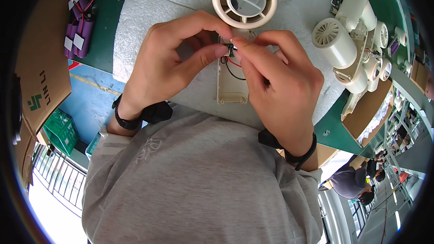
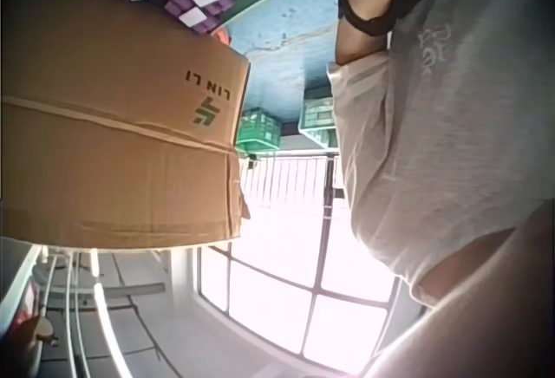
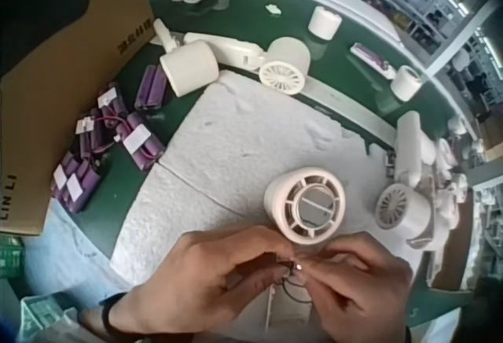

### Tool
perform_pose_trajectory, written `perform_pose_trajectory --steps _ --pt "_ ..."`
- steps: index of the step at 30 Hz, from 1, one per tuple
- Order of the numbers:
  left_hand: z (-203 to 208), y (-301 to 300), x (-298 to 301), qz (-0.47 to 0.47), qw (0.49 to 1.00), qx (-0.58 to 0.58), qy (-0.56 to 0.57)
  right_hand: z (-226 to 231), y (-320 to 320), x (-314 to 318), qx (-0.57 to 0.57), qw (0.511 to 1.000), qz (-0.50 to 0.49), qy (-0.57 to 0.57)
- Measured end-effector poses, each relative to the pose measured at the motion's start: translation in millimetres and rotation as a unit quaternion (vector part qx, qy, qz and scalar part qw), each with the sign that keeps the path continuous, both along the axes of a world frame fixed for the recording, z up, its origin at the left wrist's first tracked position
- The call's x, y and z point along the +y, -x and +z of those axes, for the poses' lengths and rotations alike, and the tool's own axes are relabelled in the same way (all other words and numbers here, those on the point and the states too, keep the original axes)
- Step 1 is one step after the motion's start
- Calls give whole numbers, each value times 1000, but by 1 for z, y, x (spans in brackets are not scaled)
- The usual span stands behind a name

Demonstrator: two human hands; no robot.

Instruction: The person assembles portable fans by connecting battery wire plugs into the circuit boards and fitting the battery packs into the fan handle housings by hand.

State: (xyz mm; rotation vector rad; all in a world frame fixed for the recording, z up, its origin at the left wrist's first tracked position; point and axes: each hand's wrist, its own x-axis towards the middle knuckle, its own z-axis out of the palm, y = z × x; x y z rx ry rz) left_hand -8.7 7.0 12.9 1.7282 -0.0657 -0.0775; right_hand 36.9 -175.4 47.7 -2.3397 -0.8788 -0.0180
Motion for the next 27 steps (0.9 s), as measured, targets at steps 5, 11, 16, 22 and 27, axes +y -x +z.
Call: perform_pose_trajectory --steps 5,11,16,22,27 --pt "-8 0 1 -11 982 -156 -108 -2 -1 -3 135 986 -91 -29" --pt "2 -1 0 -15 984 -116 -131 16 -7 -22 406 913 5 -33" --pt "6 -3 -1 -13 987 -114 -109 13 6 -38 393 916 25 -72" --pt "10 0 -12 3 983 -136 -121 23 8 -51 525 825 -170 -123" --pt "14 4 -17 16 987 -96 -127 5 23 -60 138 984 -114 -2"
